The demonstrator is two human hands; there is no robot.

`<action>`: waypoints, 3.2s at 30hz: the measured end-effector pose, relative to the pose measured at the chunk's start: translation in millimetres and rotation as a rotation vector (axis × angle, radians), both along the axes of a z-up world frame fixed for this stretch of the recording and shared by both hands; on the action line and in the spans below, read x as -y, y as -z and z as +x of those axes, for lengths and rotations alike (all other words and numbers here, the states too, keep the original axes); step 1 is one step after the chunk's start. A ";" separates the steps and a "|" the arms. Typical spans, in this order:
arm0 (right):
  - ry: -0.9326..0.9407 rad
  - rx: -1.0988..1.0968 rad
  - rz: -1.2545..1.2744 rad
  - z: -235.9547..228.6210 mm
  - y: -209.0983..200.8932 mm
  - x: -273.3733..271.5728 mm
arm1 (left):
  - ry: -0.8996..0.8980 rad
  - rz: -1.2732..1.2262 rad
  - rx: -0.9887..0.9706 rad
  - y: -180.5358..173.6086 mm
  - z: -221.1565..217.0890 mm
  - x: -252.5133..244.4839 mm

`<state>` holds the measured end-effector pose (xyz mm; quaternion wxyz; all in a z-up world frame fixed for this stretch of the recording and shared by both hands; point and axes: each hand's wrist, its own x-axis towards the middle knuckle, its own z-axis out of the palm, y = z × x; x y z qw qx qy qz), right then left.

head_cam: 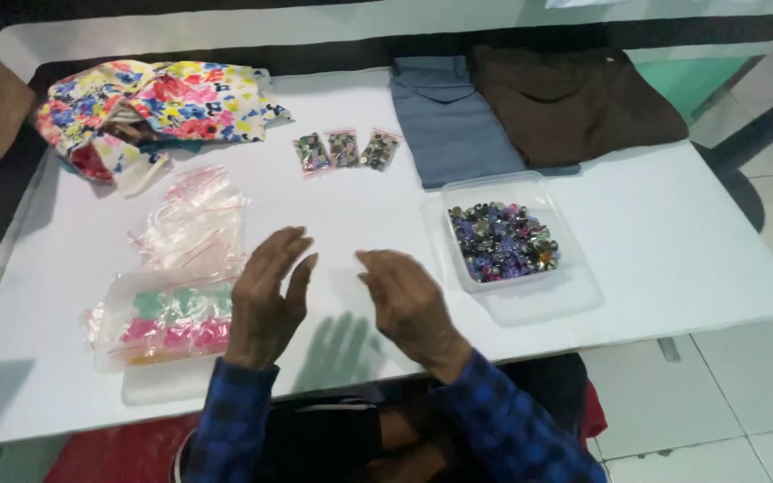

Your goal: Sorting various colored buttons from a tray and placing them into small plastic bags.

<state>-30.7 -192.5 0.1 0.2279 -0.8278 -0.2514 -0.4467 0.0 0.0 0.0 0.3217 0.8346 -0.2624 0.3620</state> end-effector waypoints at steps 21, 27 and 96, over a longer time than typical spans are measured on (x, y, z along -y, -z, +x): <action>0.426 -0.901 -0.639 150.1 52.4 234.2 | 0.090 0.477 -0.530 46.7 87.0 251.4; 0.346 -1.043 -0.619 143.0 31.4 239.0 | 0.007 0.672 -0.486 68.2 92.6 265.0; 0.152 -1.244 -0.195 92.4 -46.5 232.9 | 0.142 0.185 -0.551 65.3 81.5 252.0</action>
